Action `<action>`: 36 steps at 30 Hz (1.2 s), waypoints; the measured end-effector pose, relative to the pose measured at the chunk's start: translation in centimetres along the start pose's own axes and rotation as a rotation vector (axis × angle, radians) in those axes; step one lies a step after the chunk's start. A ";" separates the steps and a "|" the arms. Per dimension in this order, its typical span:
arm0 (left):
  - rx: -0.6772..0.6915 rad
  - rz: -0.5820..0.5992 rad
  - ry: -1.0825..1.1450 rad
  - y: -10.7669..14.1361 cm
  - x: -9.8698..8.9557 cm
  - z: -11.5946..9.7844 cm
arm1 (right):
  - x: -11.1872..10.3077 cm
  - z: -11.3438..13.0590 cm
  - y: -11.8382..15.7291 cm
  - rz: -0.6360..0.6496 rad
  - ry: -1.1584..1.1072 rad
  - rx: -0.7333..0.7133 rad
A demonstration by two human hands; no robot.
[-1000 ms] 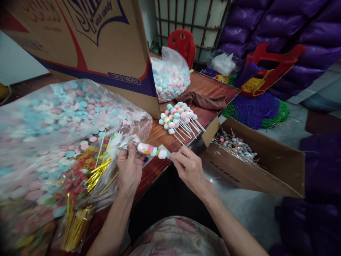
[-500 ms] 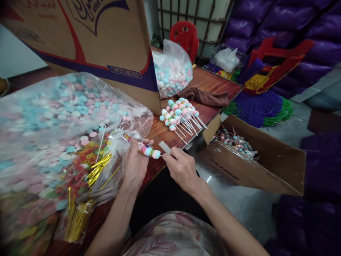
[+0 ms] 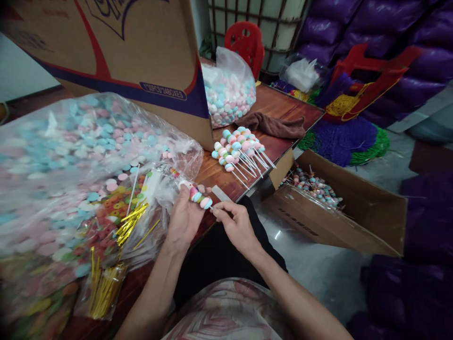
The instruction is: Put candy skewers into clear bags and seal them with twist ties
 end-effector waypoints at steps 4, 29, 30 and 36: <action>-0.042 0.034 -0.045 0.2 0.3 0.5 | 0.2 -0.6 -0.1 -0.024 -0.135 0.150; 0.053 -0.185 0.116 -0.9 -0.5 -2.3 | -0.3 1.6 0.8 0.146 0.555 -0.452; 0.067 -0.174 0.106 -0.9 -0.4 -2.2 | -0.3 1.7 0.7 0.138 0.508 -0.421; 0.056 -0.111 0.072 -0.8 0.0 -1.6 | 0.1 1.3 -0.1 0.148 0.142 -0.087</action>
Point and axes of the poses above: each hand's wrist, its own y-axis away from the middle knuckle, its own x-axis out of the palm, z = x × y, the point moved 3 cm from there along -y, towards the middle knuckle, and after that the axes turned 15 degrees about -x, right-handed, at the moved point
